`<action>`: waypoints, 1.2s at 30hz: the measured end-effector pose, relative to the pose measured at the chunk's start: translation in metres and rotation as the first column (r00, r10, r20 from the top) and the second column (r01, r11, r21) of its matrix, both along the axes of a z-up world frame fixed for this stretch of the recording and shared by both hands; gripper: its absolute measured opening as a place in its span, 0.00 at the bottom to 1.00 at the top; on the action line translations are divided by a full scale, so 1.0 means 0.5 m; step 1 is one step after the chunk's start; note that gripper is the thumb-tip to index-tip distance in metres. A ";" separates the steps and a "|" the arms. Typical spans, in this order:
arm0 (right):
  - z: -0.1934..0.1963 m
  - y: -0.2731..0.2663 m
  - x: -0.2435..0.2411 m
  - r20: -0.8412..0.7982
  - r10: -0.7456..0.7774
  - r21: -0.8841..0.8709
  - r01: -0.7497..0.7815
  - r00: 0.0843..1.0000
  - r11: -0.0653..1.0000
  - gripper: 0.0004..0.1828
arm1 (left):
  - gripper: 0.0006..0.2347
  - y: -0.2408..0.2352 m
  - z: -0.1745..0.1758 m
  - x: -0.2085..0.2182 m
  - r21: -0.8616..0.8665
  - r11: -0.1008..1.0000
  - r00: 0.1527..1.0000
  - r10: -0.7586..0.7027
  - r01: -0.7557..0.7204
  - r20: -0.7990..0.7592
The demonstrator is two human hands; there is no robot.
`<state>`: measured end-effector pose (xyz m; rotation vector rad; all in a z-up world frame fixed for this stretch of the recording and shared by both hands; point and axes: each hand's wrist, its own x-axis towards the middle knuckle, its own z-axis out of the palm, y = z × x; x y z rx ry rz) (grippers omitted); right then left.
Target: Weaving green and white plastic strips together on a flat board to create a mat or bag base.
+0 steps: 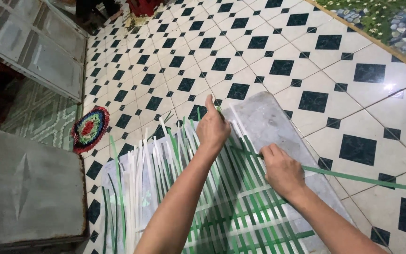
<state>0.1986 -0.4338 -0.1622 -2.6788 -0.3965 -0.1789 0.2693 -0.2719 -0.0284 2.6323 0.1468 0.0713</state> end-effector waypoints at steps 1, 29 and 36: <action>-0.001 0.000 -0.001 -0.002 0.002 0.003 -0.002 1.000 1.000 0.13 | 0.30 0.010 -0.032 0.011 0.003 1.000 1.000 0.002 -0.002 -0.002; 0.012 -0.007 -0.005 -0.064 0.030 0.049 -0.027 0.998 0.998 0.12 | 0.17 0.062 -0.182 -0.002 -0.327 0.945 0.995 -0.014 -0.019 -0.098; -0.001 -0.004 0.002 -0.061 0.043 -0.011 -0.044 0.997 0.999 0.11 | 0.11 0.095 -0.232 0.086 0.096 0.984 0.989 -0.148 0.149 -0.013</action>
